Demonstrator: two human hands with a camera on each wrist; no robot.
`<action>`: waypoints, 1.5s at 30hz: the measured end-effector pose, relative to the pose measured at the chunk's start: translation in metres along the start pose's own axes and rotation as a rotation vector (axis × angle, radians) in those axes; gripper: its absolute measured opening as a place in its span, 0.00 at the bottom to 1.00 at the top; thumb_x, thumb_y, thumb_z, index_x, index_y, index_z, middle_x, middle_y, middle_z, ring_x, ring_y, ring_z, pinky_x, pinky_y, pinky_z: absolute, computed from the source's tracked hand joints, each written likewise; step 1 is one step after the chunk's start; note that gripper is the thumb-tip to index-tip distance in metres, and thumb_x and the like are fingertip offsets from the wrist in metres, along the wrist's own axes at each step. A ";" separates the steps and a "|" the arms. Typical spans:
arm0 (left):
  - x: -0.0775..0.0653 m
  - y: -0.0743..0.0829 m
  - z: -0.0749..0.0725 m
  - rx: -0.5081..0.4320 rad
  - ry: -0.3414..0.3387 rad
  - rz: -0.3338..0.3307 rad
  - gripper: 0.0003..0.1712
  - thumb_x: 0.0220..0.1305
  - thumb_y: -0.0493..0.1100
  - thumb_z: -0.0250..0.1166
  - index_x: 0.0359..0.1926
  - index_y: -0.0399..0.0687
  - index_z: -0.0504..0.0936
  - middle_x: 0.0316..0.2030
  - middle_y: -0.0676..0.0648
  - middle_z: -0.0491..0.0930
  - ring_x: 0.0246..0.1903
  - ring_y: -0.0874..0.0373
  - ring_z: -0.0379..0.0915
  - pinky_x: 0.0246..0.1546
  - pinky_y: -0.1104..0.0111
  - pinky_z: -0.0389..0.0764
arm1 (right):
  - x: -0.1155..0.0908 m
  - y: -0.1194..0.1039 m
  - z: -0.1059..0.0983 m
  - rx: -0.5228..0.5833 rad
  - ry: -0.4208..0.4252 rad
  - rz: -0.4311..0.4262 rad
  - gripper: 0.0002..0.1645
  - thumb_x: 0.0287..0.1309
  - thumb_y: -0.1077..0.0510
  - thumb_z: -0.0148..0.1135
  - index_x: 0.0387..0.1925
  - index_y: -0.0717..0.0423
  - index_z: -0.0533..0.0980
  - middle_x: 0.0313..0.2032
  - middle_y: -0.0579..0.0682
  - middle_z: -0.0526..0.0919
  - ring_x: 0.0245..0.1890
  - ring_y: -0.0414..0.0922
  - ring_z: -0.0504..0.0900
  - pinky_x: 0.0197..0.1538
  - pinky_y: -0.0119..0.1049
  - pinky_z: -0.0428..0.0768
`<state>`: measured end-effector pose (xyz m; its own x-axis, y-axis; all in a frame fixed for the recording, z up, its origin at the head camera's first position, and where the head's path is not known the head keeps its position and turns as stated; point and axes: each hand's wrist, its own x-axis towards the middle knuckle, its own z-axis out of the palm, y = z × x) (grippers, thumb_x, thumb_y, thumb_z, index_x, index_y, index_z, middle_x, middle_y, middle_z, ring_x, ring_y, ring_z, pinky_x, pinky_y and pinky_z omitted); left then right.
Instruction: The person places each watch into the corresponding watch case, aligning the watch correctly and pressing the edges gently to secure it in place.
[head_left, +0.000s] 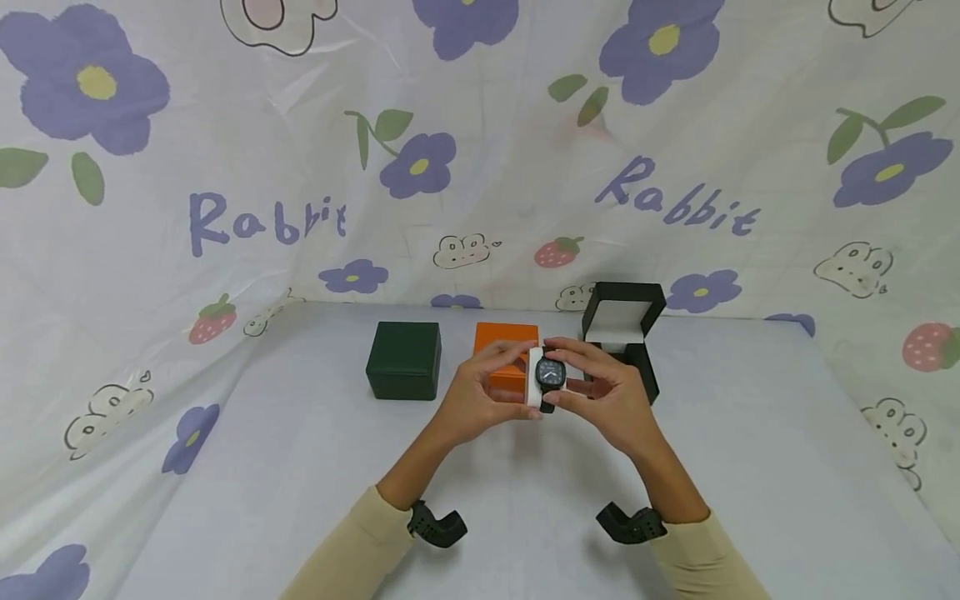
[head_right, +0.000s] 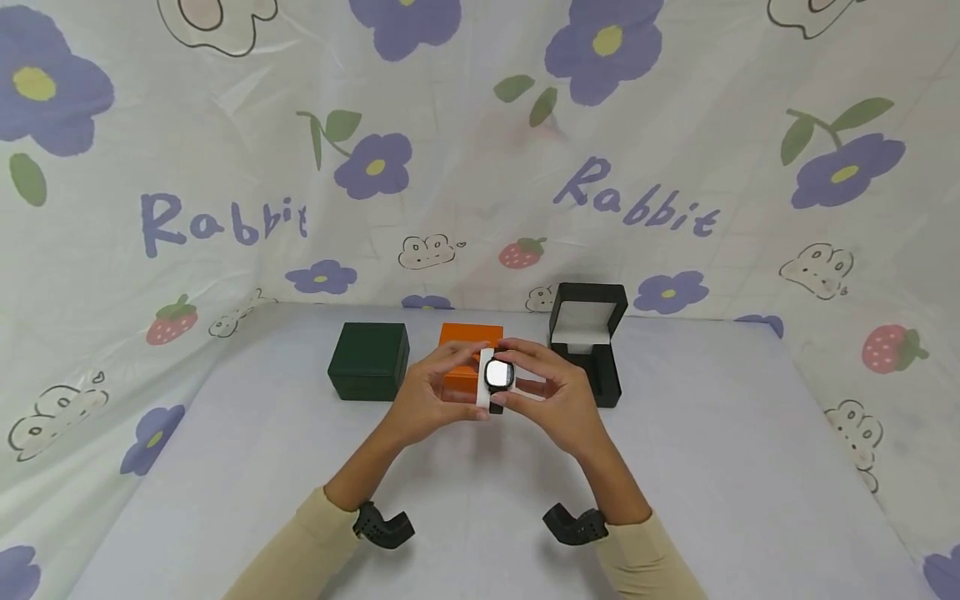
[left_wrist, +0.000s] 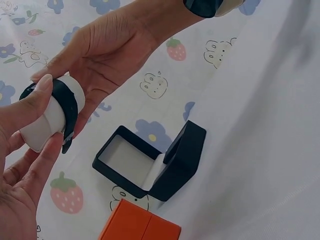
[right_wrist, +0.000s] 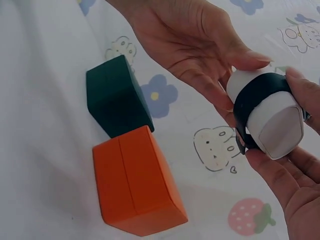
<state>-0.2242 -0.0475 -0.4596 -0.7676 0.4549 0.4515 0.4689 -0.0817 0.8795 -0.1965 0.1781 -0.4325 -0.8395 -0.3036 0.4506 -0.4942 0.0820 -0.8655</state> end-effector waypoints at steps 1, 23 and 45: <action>0.000 0.000 0.000 -0.002 -0.001 -0.003 0.46 0.51 0.33 0.80 0.72 0.51 0.73 0.59 0.48 0.73 0.56 0.50 0.73 0.43 0.59 0.87 | 0.000 0.000 0.000 0.003 -0.004 0.000 0.32 0.51 0.74 0.74 0.60 0.62 0.80 0.66 0.57 0.75 0.63 0.49 0.76 0.56 0.39 0.83; 0.003 0.005 -0.005 -0.040 0.041 0.045 0.48 0.47 0.25 0.78 0.71 0.42 0.71 0.64 0.38 0.70 0.59 0.49 0.71 0.45 0.58 0.87 | -0.001 -0.005 0.001 -0.154 -0.053 0.086 0.56 0.48 0.67 0.80 0.76 0.43 0.63 0.71 0.46 0.69 0.64 0.49 0.75 0.60 0.33 0.79; 0.001 -0.001 0.001 -0.003 -0.009 0.055 0.47 0.48 0.29 0.80 0.71 0.48 0.74 0.61 0.47 0.72 0.57 0.50 0.75 0.44 0.59 0.87 | -0.002 -0.006 0.005 -0.171 -0.068 0.081 0.48 0.54 0.63 0.77 0.73 0.41 0.67 0.67 0.46 0.72 0.53 0.49 0.81 0.52 0.44 0.85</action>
<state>-0.2251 -0.0459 -0.4596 -0.7367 0.4578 0.4977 0.5090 -0.1091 0.8538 -0.1912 0.1736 -0.4295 -0.8637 -0.3521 0.3607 -0.4621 0.2673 -0.8456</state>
